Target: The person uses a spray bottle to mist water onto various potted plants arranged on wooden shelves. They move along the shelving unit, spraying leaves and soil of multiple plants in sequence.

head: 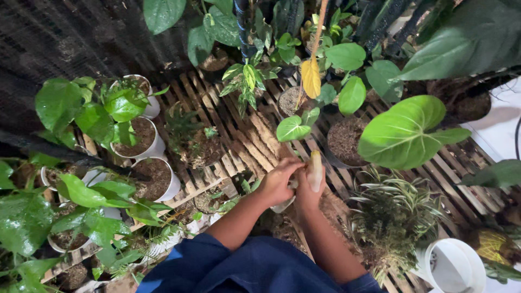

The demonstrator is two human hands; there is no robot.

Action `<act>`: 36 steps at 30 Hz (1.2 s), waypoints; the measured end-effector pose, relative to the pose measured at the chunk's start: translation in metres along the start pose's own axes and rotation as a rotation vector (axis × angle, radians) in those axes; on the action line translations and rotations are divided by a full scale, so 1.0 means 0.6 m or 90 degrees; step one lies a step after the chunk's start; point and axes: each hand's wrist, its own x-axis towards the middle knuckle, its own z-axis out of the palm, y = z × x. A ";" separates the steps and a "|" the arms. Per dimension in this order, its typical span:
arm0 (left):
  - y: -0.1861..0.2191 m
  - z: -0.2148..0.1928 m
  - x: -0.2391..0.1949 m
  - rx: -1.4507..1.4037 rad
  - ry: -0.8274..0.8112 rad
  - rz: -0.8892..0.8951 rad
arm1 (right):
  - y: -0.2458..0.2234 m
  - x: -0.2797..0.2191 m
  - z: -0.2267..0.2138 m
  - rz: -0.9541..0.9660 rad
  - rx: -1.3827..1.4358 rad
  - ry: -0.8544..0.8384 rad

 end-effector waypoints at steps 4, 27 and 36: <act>-0.004 0.025 -0.017 -0.009 0.011 0.021 | 0.014 -0.013 -0.015 0.015 0.078 0.009; 0.012 0.075 -0.096 0.006 0.046 -0.060 | 0.055 -0.073 -0.077 -0.062 0.020 -0.091; 0.002 0.036 -0.044 -0.059 -0.014 -0.037 | 0.031 -0.031 -0.064 0.011 -0.027 -0.095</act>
